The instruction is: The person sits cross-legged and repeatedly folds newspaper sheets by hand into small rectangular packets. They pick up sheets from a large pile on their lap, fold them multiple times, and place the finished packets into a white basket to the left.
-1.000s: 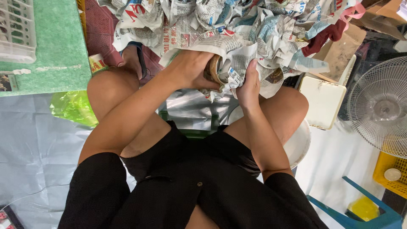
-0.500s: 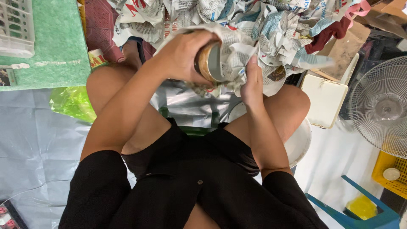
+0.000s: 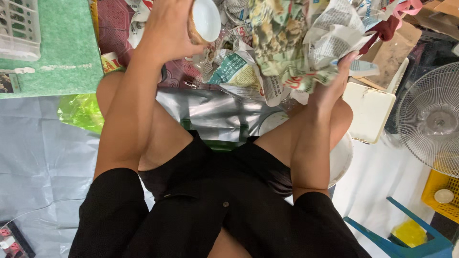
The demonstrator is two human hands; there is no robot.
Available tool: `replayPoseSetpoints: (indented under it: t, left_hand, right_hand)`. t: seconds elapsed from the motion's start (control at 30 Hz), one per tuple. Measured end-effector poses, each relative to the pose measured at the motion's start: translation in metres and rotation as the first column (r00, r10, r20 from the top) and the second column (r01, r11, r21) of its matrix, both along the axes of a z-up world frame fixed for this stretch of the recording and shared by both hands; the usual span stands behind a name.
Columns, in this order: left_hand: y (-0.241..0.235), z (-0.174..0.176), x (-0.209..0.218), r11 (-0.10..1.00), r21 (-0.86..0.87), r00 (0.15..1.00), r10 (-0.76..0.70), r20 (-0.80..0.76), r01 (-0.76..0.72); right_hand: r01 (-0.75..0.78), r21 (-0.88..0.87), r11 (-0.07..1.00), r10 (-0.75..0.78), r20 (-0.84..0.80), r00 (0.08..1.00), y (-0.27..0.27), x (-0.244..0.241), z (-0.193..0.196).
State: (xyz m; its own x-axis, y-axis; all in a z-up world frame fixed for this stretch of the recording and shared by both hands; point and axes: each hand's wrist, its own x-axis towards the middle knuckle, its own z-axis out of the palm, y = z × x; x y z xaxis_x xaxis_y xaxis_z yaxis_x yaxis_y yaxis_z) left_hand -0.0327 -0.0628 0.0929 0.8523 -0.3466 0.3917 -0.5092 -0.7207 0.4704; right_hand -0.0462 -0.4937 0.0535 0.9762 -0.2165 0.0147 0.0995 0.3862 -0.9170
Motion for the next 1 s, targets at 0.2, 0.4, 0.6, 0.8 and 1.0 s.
replayPoseSetpoints:
  t: [0.2,0.4,0.6,0.8,1.0]
  left_hand:
    - [-0.024,-0.024,0.006,0.974,0.21,0.991,0.065,0.119,-0.089]
    - [-0.025,-0.046,0.019,0.956,0.291,0.993,0.057,-0.101,-0.025]
    - [-0.029,-0.023,0.009,0.957,0.28,0.987,0.035,0.156,-0.078]
    - [-0.024,0.037,-0.003,0.994,-0.036,0.975,-0.09,0.201,0.1]
    - [-0.079,0.084,-0.029,0.967,0.088,0.815,-0.249,0.524,0.239]
  right_hand:
    - [-0.03,-0.031,0.999,0.03,-0.007,1.0,0.01,-0.004,0.006]
    - [0.02,-0.222,0.975,-0.026,-0.025,0.999,0.016,-0.008,0.004]
    - [-0.105,-0.286,0.952,0.075,-0.113,0.991,0.032,-0.017,0.01]
    - [-0.206,-0.456,0.866,0.039,-0.35,0.936,0.035,-0.033,-0.013]
    - [-0.531,-0.392,0.751,0.399,-0.372,0.838,0.06,-0.035,-0.005]
